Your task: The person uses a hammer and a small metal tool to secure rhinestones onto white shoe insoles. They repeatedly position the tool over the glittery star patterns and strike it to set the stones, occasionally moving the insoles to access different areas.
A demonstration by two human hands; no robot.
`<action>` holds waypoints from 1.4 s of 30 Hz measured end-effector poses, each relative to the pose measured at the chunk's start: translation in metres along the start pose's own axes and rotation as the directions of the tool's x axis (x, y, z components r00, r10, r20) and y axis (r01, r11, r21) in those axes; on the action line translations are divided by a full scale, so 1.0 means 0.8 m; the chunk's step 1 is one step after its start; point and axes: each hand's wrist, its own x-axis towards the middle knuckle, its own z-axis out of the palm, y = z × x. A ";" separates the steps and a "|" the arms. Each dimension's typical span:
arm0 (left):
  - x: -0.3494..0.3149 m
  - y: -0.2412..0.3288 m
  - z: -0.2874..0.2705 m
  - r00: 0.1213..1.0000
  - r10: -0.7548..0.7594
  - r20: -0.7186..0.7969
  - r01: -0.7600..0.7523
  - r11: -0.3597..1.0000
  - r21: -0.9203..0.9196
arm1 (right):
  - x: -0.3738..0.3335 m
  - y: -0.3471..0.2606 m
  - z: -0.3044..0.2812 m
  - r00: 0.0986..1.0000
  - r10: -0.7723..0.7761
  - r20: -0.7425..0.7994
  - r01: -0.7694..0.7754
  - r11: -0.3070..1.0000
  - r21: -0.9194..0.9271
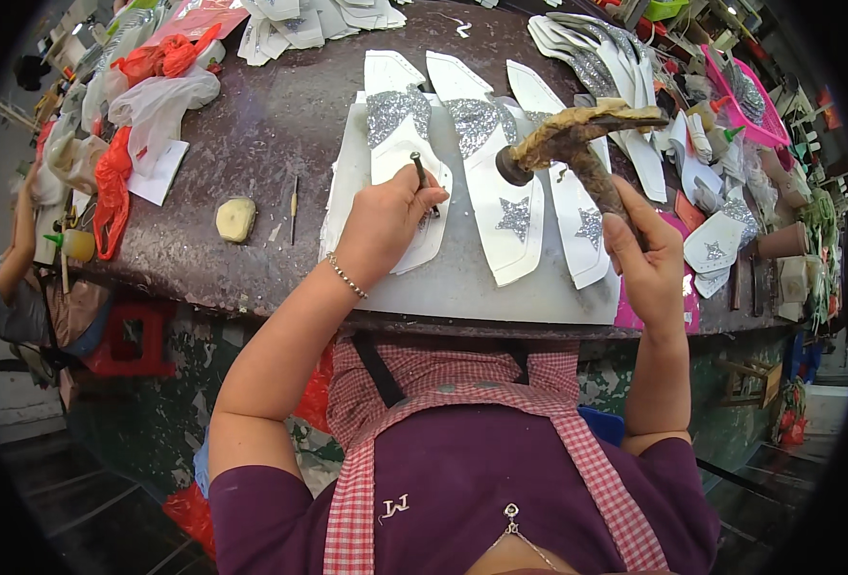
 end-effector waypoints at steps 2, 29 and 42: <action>-0.001 0.002 -0.001 1.000 0.012 0.003 -0.012 1.000 0.007 | -0.001 -0.002 0.002 1.000 -0.001 0.002 0.001 0.999 0.042; -0.024 -0.003 -0.005 0.999 -0.037 -0.018 0.035 0.995 -0.096 | -0.008 -0.015 0.011 0.998 -0.031 0.046 0.033 0.998 -0.048; -0.025 0.011 -0.007 0.965 0.262 -0.019 -0.260 0.963 0.076 | 0.014 -0.071 0.008 0.907 -0.358 -0.222 0.420 0.728 0.542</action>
